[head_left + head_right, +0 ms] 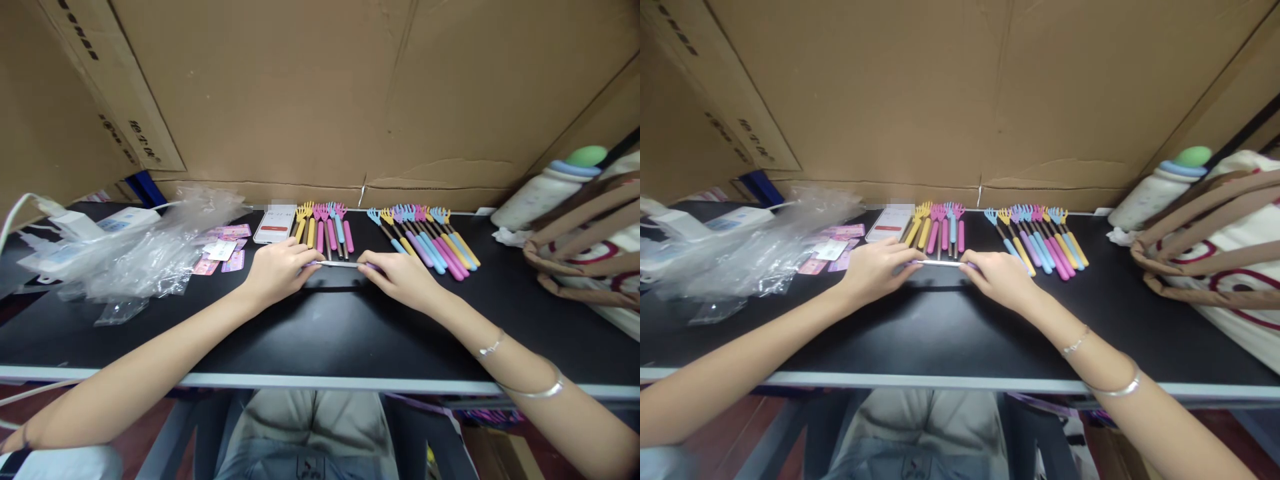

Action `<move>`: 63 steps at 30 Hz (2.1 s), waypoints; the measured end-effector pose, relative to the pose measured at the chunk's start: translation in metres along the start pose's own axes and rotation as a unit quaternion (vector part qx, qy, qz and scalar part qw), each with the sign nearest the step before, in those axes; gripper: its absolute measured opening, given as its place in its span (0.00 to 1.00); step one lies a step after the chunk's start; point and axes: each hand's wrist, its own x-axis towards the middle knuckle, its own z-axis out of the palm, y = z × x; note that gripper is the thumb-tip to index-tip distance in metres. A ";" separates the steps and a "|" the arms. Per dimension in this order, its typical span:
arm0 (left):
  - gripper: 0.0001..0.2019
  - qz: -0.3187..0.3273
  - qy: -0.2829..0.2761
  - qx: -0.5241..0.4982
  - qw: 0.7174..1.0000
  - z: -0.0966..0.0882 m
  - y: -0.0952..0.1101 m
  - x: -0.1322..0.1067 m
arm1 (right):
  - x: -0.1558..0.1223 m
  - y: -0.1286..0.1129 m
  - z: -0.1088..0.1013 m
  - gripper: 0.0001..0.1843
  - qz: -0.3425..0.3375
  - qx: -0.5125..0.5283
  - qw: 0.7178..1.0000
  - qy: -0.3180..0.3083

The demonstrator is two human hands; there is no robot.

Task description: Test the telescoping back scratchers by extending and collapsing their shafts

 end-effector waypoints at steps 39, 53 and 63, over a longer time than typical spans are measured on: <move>0.13 0.116 0.009 0.177 0.977 -0.067 -0.101 -0.022 | -0.050 0.100 -0.036 0.31 -0.030 -0.322 0.937 0.135; 0.15 0.022 -0.023 0.259 0.965 -0.066 -0.138 -0.045 | -0.071 0.157 -0.048 0.30 0.041 -0.243 0.957 0.151; 0.16 -0.021 0.014 0.243 0.970 -0.074 -0.152 -0.049 | -0.085 0.174 -0.062 0.30 0.081 -0.182 0.968 0.154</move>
